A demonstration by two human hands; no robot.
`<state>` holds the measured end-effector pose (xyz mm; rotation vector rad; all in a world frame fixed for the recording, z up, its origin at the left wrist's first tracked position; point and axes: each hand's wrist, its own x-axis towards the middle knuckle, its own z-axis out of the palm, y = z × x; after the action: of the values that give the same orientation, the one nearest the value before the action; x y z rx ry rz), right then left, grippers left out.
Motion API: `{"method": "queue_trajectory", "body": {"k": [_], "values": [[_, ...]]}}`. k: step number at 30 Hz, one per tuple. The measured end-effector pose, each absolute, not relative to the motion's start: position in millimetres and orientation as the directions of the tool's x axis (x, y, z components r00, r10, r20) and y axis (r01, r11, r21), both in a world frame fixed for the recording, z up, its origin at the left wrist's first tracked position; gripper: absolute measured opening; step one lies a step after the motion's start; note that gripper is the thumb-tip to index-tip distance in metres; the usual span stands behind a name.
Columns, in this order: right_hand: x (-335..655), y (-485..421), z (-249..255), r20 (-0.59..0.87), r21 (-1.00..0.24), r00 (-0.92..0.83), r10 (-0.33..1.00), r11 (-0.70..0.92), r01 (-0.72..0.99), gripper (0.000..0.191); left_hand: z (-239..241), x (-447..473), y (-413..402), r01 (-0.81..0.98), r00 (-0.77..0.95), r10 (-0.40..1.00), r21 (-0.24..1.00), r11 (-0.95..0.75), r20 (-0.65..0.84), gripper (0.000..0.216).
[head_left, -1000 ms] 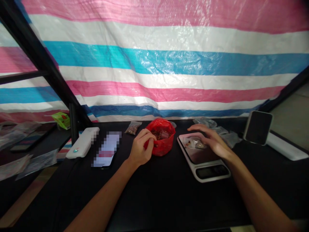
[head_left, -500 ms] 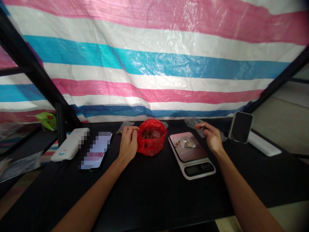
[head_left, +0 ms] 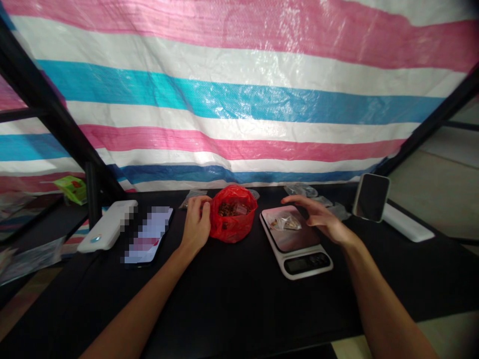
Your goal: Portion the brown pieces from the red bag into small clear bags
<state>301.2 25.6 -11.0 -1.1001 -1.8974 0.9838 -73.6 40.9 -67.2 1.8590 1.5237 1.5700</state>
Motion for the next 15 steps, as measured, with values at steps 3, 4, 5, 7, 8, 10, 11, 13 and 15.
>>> {"method": "queue_trajectory", "body": {"k": [3, 4, 5, 7, 8, 10, 11, 13, 15], "values": [[292, 18, -2, 0.164, -0.827, -0.487, 0.858, 0.389, 0.406, 0.063, -68, -74, 41, 0.536, -0.144, 0.824, 0.744, -0.4, 0.548, 0.022], [289, 17, -1, 0.159, -0.794, -0.511, 0.845, 0.417, 0.442, 0.062, -68, -74, 41, 0.538, -0.147, 0.826, 0.745, -0.395, 0.544, 0.022], [286, 16, 0, 0.154, -0.759, -0.52, 0.84, 0.438, 0.482, 0.061, -69, -75, 42, 0.539, -0.15, 0.828, 0.747, -0.39, 0.54, 0.022], [281, 16, -1, 0.14, -0.693, -0.486, 0.862, 0.436, 0.574, 0.058, -69, -75, 43, 0.54, -0.16, 0.829, 0.751, -0.381, 0.536, 0.022], [279, 16, -3, 0.14, -0.67, -0.45, 0.882, 0.419, 0.613, 0.054, -70, -75, 43, 0.539, -0.164, 0.83, 0.753, -0.378, 0.534, 0.022], [271, 16, -5, 0.167, -0.655, -0.388, 0.906, 0.396, 0.643, 0.043, -70, -75, 43, 0.535, -0.173, 0.829, 0.757, -0.374, 0.531, 0.022], [266, 16, -6, 0.193, -0.668, -0.373, 0.907, 0.4, 0.628, 0.037, -70, -75, 43, 0.535, -0.176, 0.829, 0.759, -0.372, 0.531, 0.022], [251, 16, -6, 0.265, -0.702, -0.363, 0.893, 0.437, 0.563, 0.031, -69, -74, 43, 0.537, -0.175, 0.83, 0.758, -0.371, 0.53, 0.022], [232, 20, -3, 0.327, -0.705, -0.365, 0.872, 0.482, 0.52, 0.031, -69, -73, 42, 0.539, -0.165, 0.831, 0.754, -0.376, 0.532, 0.022]]}}
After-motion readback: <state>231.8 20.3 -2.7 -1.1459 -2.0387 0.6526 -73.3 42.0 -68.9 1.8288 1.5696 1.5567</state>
